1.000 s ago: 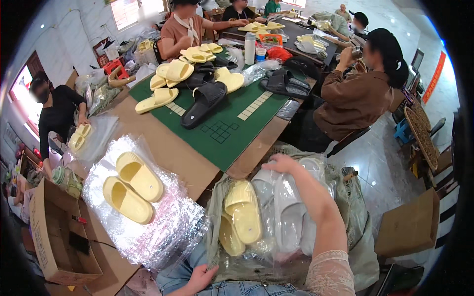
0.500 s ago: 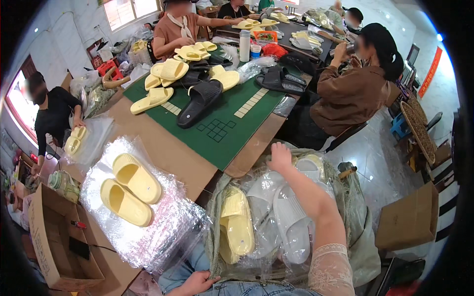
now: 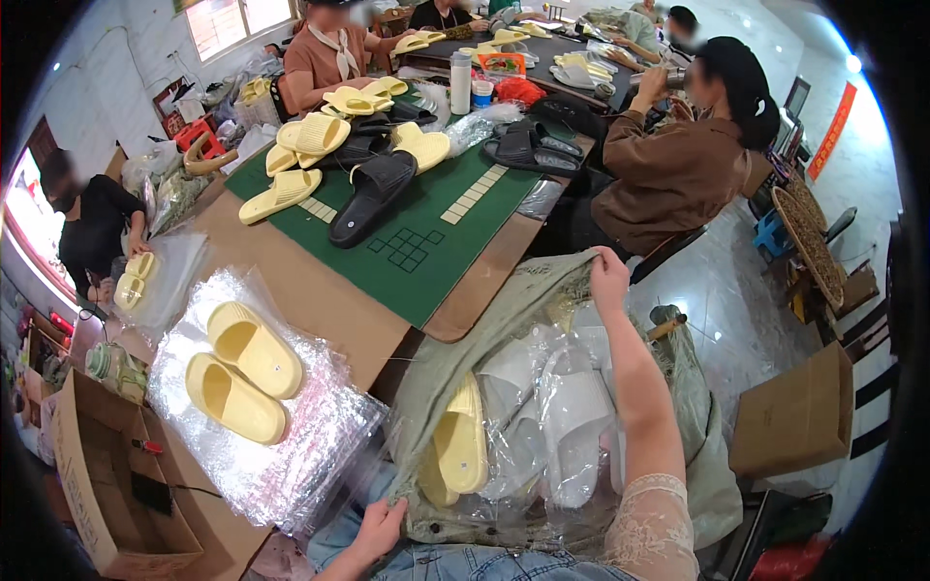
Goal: The person wraps pairs of yellow, pink, and white plastic slippers in bubble wrap. They pick up a pair, place it on a sheet of bubble wrap, fold the wrap around the slippers, and then place the wrapped bundle into a large green sack. The process is repeated for multiple pairs of slippers.
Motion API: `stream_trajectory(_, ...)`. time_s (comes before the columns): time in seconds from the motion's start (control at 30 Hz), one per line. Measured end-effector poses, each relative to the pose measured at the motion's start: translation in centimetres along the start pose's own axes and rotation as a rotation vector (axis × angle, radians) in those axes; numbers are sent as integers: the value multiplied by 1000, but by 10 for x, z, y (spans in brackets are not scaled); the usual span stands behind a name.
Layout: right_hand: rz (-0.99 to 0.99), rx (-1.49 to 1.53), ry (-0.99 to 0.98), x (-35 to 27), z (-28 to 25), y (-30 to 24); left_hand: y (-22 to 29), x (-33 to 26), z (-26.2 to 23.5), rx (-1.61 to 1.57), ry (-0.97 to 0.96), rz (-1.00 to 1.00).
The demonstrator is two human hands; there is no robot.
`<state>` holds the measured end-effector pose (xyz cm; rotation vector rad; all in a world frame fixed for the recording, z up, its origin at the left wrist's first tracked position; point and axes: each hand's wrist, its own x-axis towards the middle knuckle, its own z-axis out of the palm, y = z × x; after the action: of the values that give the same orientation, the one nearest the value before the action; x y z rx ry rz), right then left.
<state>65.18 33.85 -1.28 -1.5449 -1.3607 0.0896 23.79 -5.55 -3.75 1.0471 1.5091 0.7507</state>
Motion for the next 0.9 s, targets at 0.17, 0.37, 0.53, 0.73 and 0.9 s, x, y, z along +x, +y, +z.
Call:
stream_trajectory(0.17,280,247,256,-6,21,54,19,0,-8,296,-121,193)
stream_trajectory(0.37,174,519,272,5,-20,11,63,-37,-20,109,-372,651)
stream_trajectory(0.53,101,581,230,12,-87,3,67,-27,-13,-107,-643,790)
stream_trajectory(0.73,103,231,18,-38,-69,31,46,-15,-11,1,-472,735)
stream_trajectory(0.9,136,256,-290,-63,-127,-14,-1,-37,-28,-354,-135,230)
